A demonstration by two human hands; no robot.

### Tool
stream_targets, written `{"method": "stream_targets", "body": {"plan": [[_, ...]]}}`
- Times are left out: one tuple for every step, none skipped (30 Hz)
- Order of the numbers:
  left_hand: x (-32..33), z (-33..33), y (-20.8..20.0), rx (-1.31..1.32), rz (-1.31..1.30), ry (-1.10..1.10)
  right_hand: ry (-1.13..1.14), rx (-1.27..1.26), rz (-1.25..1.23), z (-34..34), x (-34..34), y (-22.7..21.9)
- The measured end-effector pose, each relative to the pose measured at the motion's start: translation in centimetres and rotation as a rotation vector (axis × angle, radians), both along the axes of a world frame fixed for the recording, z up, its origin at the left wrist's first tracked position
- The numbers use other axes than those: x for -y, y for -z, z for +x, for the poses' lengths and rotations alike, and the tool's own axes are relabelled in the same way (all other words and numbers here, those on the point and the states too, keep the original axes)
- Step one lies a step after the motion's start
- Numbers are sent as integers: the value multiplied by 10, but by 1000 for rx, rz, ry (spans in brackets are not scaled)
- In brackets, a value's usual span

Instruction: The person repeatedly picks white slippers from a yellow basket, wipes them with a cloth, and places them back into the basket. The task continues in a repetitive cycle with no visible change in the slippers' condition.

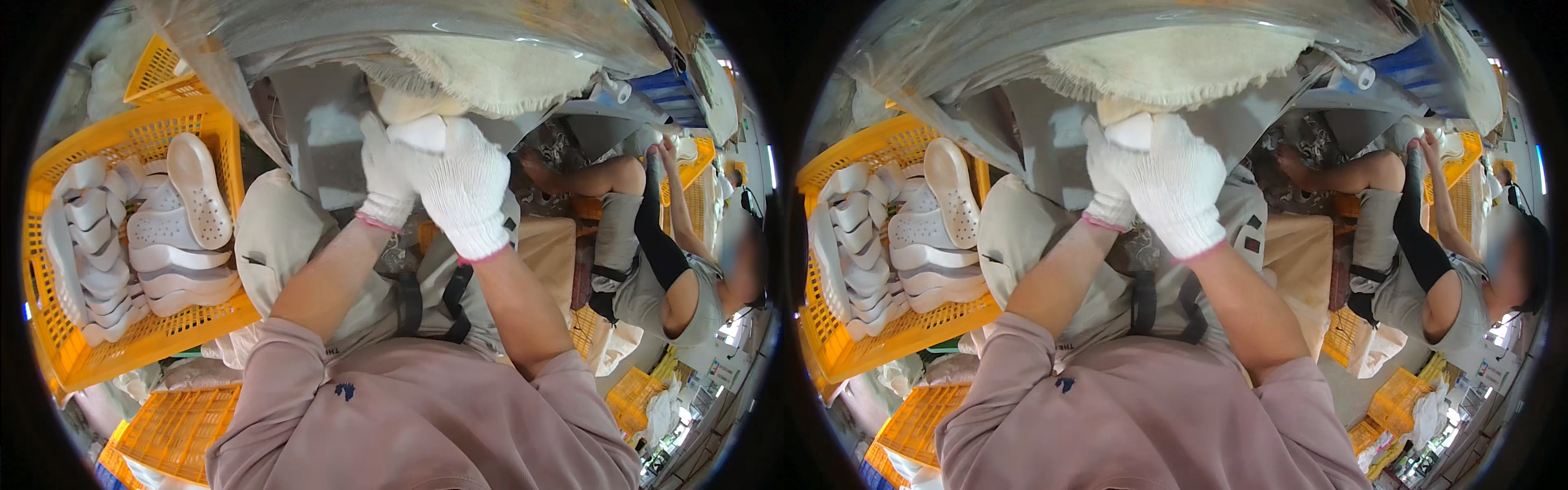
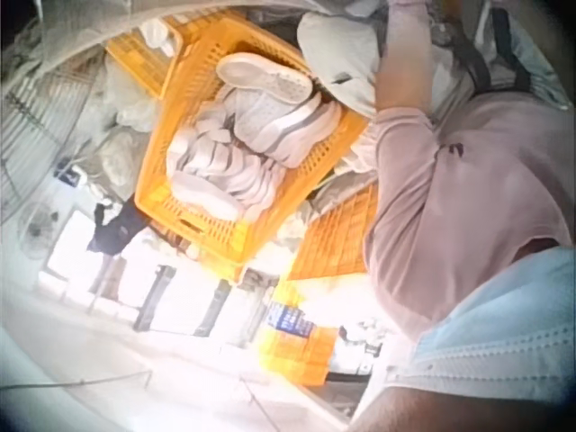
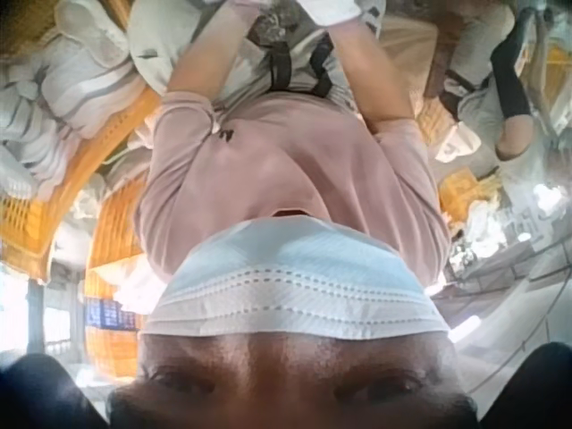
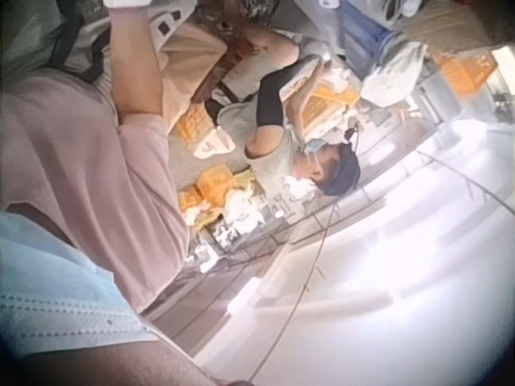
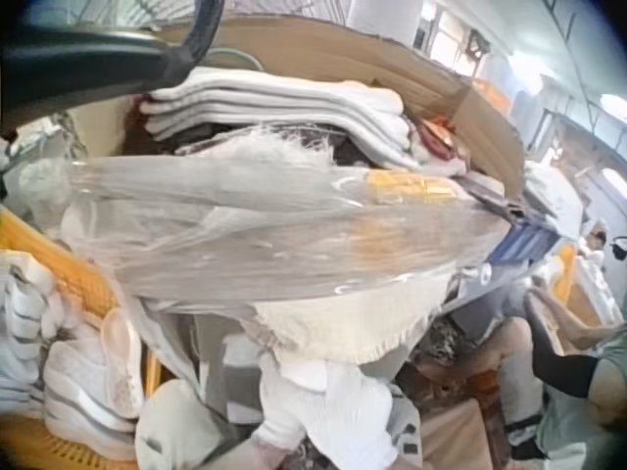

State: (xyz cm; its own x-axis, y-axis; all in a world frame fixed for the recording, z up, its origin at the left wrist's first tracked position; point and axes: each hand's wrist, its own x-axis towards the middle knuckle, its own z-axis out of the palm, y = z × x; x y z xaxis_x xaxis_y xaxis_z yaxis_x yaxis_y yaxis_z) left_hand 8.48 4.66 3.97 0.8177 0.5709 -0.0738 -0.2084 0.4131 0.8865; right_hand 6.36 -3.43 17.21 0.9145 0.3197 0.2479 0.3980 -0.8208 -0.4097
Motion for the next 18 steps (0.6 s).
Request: {"method": "stream_targets", "body": {"plan": [[6,3,0,64,-469,36,71,-32,-62,0,-4,4],[14,-4,4,112,-952,56,-135,28,-128,6,1,7],[15,-16,10,52,-1003,162,-257,-33,-85,10,6,11],[6,-20,15,4,-1061,278,-190,-241,228,11,17,11],[-2,-12,18,-15,-1117,398,-236,-217,121,-5,36,8],[3,-5,19,138,-1049,416,-402,-50,-127,-30,58,1],[7,0,19,110,-837,312,-497,81,-279,-54,74,-13],[11,6,21,51,-625,203,-331,-164,-256,-67,72,-22],[8,12,27,37,-578,161,-217,-264,-301,-72,61,-29],[6,21,35,67,-686,162,-96,-363,-343,-64,46,-34],[4,30,43,87,-767,166,-213,-249,-378,-48,34,-40],[-1,40,46,103,-809,162,-316,-270,-567,-16,22,-44],[-1,43,45,111,-855,166,-394,-186,-462,5,10,-48],[4,34,37,110,-950,179,-342,-174,-414,-17,6,-54],[6,26,30,112,-1047,199,-308,-247,-321,-18,5,-56],[9,13,19,117,-1140,218,-298,-203,-404,-43,15,-57],[12,0,8,103,-1194,224,-247,-276,-286,-61,34,-54],[15,-16,-3,55,-1190,209,-181,-428,-210,-78,59,-49]]}}
